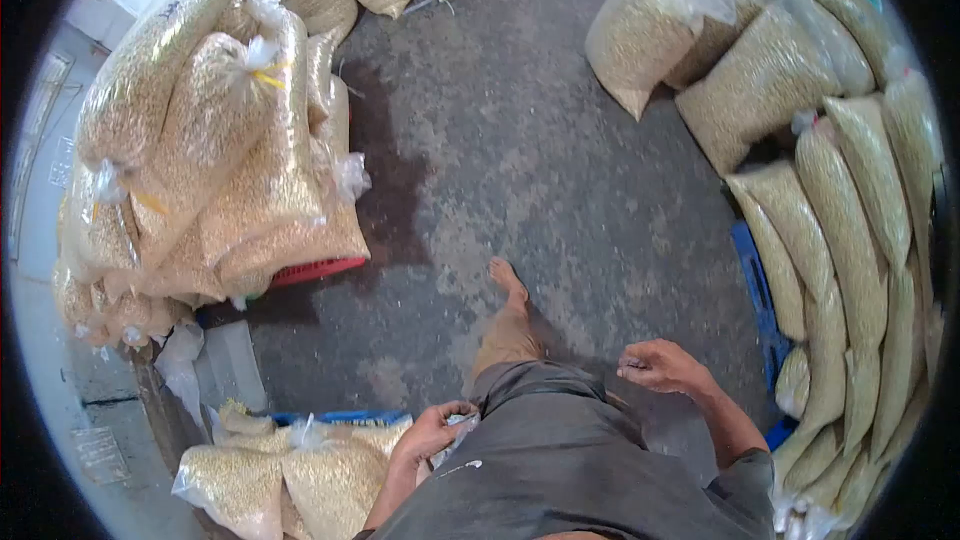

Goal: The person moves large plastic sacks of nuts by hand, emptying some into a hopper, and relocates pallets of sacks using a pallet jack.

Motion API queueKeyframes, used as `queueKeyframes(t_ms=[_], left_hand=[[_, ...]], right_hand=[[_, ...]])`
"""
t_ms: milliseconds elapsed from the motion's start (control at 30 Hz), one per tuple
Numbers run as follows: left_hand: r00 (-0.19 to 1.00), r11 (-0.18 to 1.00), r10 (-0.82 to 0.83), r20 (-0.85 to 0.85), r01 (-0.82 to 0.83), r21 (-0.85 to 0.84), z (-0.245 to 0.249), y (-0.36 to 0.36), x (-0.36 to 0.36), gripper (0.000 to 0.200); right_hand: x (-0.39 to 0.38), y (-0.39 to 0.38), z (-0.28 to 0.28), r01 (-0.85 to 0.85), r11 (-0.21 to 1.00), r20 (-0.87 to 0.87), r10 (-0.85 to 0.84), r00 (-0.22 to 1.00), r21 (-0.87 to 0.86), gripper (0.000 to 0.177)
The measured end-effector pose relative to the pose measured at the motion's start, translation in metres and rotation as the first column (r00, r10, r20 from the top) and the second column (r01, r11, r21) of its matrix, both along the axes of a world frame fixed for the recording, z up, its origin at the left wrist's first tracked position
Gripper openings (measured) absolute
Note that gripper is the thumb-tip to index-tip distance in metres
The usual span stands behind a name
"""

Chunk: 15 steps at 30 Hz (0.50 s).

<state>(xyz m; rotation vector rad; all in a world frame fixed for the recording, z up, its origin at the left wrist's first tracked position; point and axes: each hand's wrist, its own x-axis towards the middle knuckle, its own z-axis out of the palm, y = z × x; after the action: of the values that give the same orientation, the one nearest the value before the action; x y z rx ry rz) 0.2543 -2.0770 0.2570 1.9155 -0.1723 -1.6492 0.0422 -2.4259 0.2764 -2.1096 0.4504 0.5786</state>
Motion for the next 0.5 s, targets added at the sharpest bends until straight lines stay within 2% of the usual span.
queueKeyframes(t_ms=[67, 100, 133, 167, 233, 267, 300, 333, 367, 400, 433, 500], left_hand=[[1.000, 0.998, -0.024, 0.016, 0.025, -0.062, -0.009, -0.041, 0.051, 0.040], [0.998, 0.993, -0.053, 0.021, 0.055, -0.108, -0.011, -0.062, 0.082, 0.040], [0.988, 0.984, -0.133, 0.076, 0.141, -0.106, -0.013, -0.079, 0.111, 0.038], [0.990, 0.985, -0.123, 0.072, 0.130, -0.114, -0.002, -0.099, 0.136, 0.038], [0.974, 0.976, -0.175, 0.141, 0.191, -0.105, 0.024, -0.151, 0.196, 0.038], [0.944, 0.964, -0.260, 0.201, 0.266, -0.002, 0.033, -0.175, 0.224, 0.038], [0.946, 0.966, -0.256, 0.200, 0.260, 0.008, 0.024, -0.194, 0.252, 0.038], [0.918, 0.950, -0.243, 0.313, 0.291, -0.115, 0.001, -0.207, 0.279, 0.035], [0.885, 0.916, -0.220, 0.411, 0.332, -0.224, -0.010, -0.216, 0.300, 0.031], [0.872, 0.925, -0.250, 0.422, 0.343, -0.161, -0.005, -0.241, 0.326, 0.031], [0.860, 0.931, -0.277, 0.429, 0.351, -0.103, -0.001, -0.275, 0.354, 0.032], [0.870, 0.948, -0.140, 0.473, 0.255, -0.189, 0.003, -0.340, 0.397, 0.035]], right_hand=[[0.039, -0.038, -0.023, 0.339, 0.922, -0.131, -0.319, 0.939, 0.185, 0.025], [0.059, -0.057, -0.040, 0.344, 0.922, -0.111, -0.328, 0.938, 0.176, 0.025], [0.070, -0.068, -0.061, 0.554, 0.812, -0.067, -0.552, 0.831, 0.182, 0.026], [0.076, -0.084, -0.085, 0.723, 0.664, -0.025, -0.733, 0.680, 0.192, 0.027], [0.064, -0.114, -0.162, 0.794, 0.608, 0.137, -0.789, 0.600, 0.024, 0.029], [0.067, -0.121, -0.171, 0.874, 0.484, -0.017, -0.874, 0.485, 0.050, 0.030], [0.075, -0.128, -0.178, 0.937, 0.345, -0.187, -0.919, 0.348, 0.052, 0.031], [0.086, -0.136, -0.183, 0.937, 0.345, -0.212, -0.913, 0.348, 0.054, 0.031], [0.090, -0.137, -0.189, 0.972, 0.231, -0.288, -0.929, 0.233, 0.040, 0.031], [0.095, -0.136, -0.192, 0.993, 0.118, -0.363, -0.925, 0.112, 0.005, 0.031], [0.102, -0.134, -0.195, 0.992, 0.122, -0.397, -0.912, 0.107, -0.012, 0.031], [0.139, -0.154, -0.196, 0.996, 0.087, -0.335, -0.939, 0.082, -0.001, 0.031]])
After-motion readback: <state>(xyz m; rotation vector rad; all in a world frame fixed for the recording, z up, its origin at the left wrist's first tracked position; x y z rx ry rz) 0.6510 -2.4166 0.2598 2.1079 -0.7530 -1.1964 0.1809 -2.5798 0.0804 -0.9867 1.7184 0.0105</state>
